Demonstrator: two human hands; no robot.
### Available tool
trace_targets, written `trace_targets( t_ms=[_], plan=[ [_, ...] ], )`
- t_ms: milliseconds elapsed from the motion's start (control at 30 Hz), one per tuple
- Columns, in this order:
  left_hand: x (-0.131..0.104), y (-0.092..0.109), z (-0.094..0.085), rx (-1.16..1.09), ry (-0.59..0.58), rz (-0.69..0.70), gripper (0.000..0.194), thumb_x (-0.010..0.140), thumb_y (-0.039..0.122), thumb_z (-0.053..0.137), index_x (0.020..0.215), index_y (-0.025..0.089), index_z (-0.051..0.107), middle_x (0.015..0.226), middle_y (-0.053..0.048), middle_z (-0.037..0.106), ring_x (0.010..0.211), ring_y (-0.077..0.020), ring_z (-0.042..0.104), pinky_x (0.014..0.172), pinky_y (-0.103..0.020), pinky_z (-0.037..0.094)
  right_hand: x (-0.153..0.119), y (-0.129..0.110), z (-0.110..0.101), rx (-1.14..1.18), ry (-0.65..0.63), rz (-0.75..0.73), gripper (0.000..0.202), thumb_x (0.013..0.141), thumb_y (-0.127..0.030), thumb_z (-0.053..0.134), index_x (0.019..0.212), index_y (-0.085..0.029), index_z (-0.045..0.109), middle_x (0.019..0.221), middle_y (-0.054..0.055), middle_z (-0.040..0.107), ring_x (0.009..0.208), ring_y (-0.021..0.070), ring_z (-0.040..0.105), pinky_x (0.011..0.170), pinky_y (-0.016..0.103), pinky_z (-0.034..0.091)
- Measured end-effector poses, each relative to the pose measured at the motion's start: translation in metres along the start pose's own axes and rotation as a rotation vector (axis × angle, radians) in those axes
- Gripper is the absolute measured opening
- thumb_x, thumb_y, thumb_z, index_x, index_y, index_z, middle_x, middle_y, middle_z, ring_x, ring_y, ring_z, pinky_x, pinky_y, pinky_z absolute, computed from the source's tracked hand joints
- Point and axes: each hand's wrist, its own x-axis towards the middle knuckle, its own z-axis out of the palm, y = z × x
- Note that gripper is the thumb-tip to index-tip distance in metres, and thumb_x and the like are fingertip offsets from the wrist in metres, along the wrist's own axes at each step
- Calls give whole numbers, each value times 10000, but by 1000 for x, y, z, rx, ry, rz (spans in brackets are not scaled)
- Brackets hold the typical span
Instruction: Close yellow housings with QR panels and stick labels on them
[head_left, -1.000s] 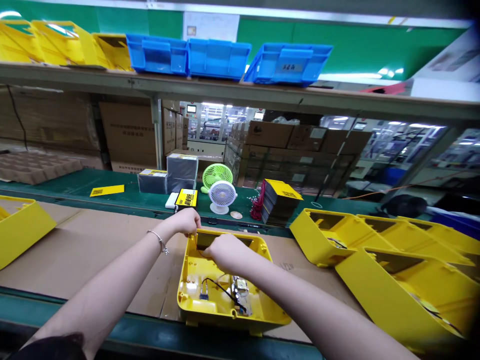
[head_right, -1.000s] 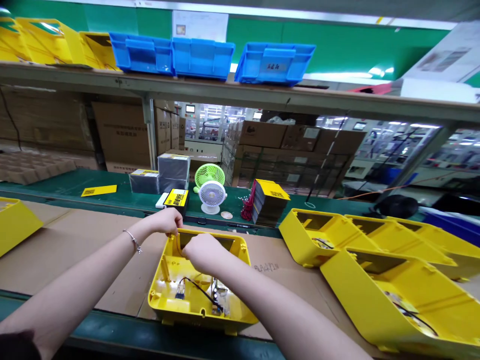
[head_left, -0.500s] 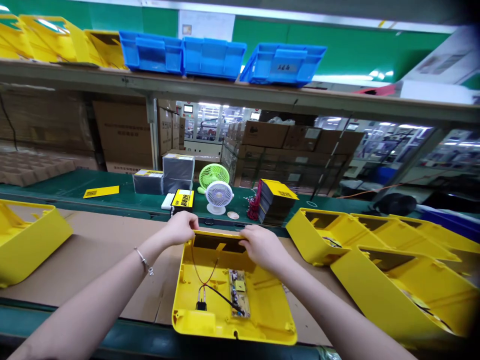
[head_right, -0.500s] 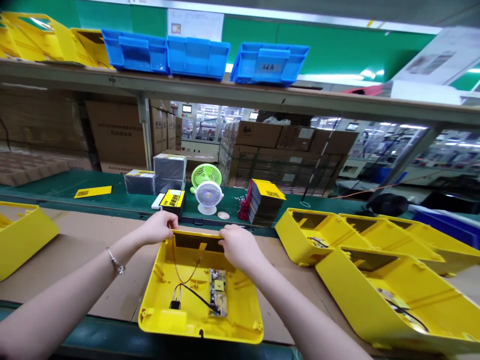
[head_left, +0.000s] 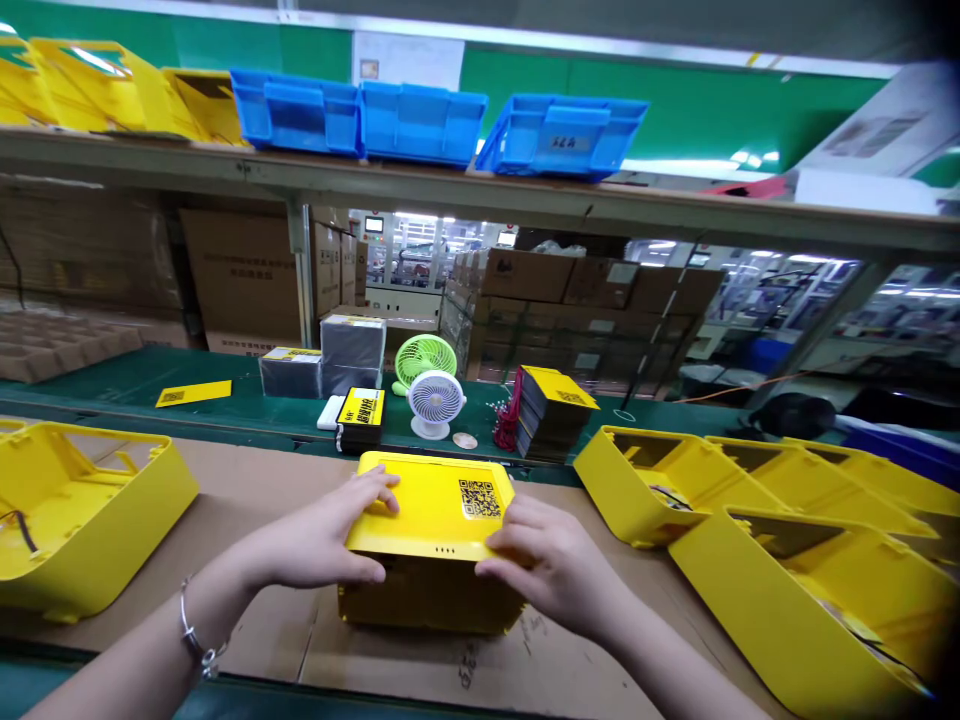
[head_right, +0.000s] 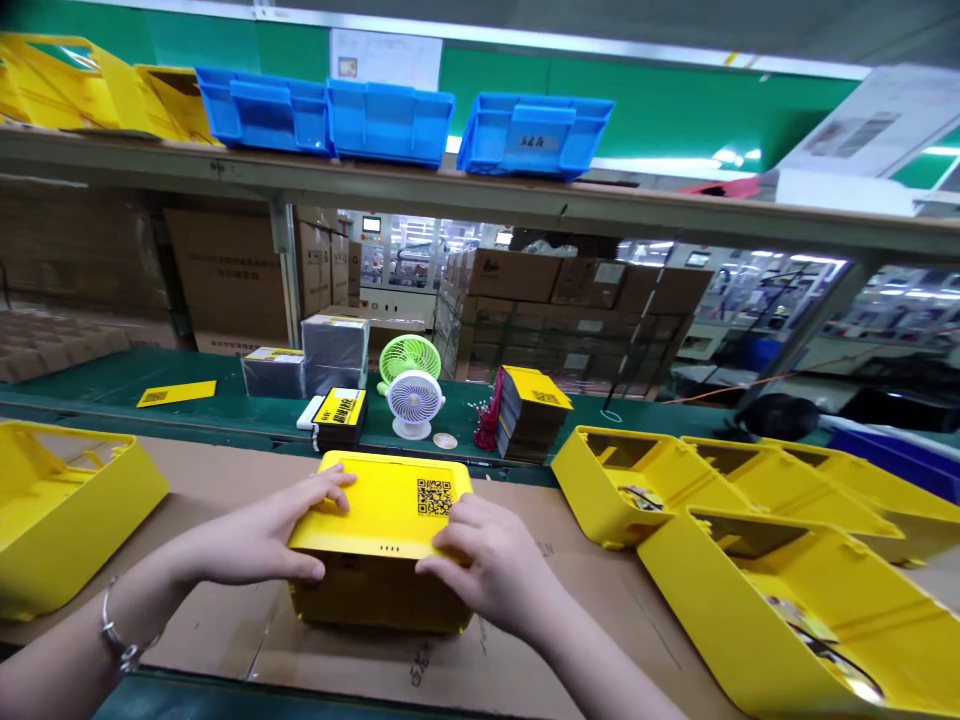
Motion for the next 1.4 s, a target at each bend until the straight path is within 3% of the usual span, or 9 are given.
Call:
trace_targets(
  t_ms=[133,267,400,567,733,1033,1200,1300,1400],
  plan=[
    [23,-5,2,-69,156,-133,684,606,382,699,1234,243,466,1446,-78,275,1346,-292,154,1091,-445,110,20,22,4,171,64,299,427,685,-474,649,1044,-245,611,1152,73,542,1097,231,458,947,396,364],
    [58,-16,11,-279,320,-266,675,563,377,733,1177,210,508,1270,-121,505,1132,-299,496,952,-403,389,41,47,18,354,-39,589,767,574,-530,699,1244,-235,471,1306,94,437,1175,270,423,984,433,338],
    [77,-30,15,-539,346,-340,469,587,385,719,975,156,592,978,-102,661,843,-251,640,739,-343,509,49,55,31,710,-49,660,569,643,-479,670,1133,-221,539,1143,66,577,982,233,576,844,369,465],
    [74,-36,19,-664,329,-307,423,660,376,655,1008,155,559,914,-87,680,813,-226,656,745,-346,509,43,50,37,1115,16,706,479,697,-373,641,1132,-217,515,1081,60,611,868,211,629,737,345,521],
    [67,-31,20,-762,297,-319,443,614,340,687,997,164,555,880,-70,676,785,-213,654,731,-343,503,36,47,36,1242,23,685,524,689,-326,654,1178,-240,486,1132,64,591,897,213,628,758,358,524],
    [72,-30,20,-401,403,-292,265,704,368,569,880,170,591,872,-45,644,807,-205,605,681,-290,473,44,54,44,1163,93,729,392,688,-359,641,1034,-190,571,964,52,647,812,195,629,699,311,505],
    [74,-33,15,-143,430,-151,210,745,368,531,812,185,610,857,-24,652,820,-188,592,699,-257,446,46,57,47,1094,103,710,316,750,-413,564,975,-192,584,888,35,653,773,180,620,678,298,491],
    [87,-42,4,34,382,-105,330,805,457,427,752,187,611,753,-12,656,728,-170,599,620,-235,436,46,59,49,1062,105,711,314,770,-439,537,960,-195,586,878,31,654,778,179,617,681,292,483],
    [109,-63,-10,130,387,-141,415,831,508,349,840,193,618,858,-29,677,811,-178,615,697,-239,449,47,60,48,1012,107,701,335,777,-477,521,941,-193,593,902,36,653,793,184,613,684,291,480]
  ],
)
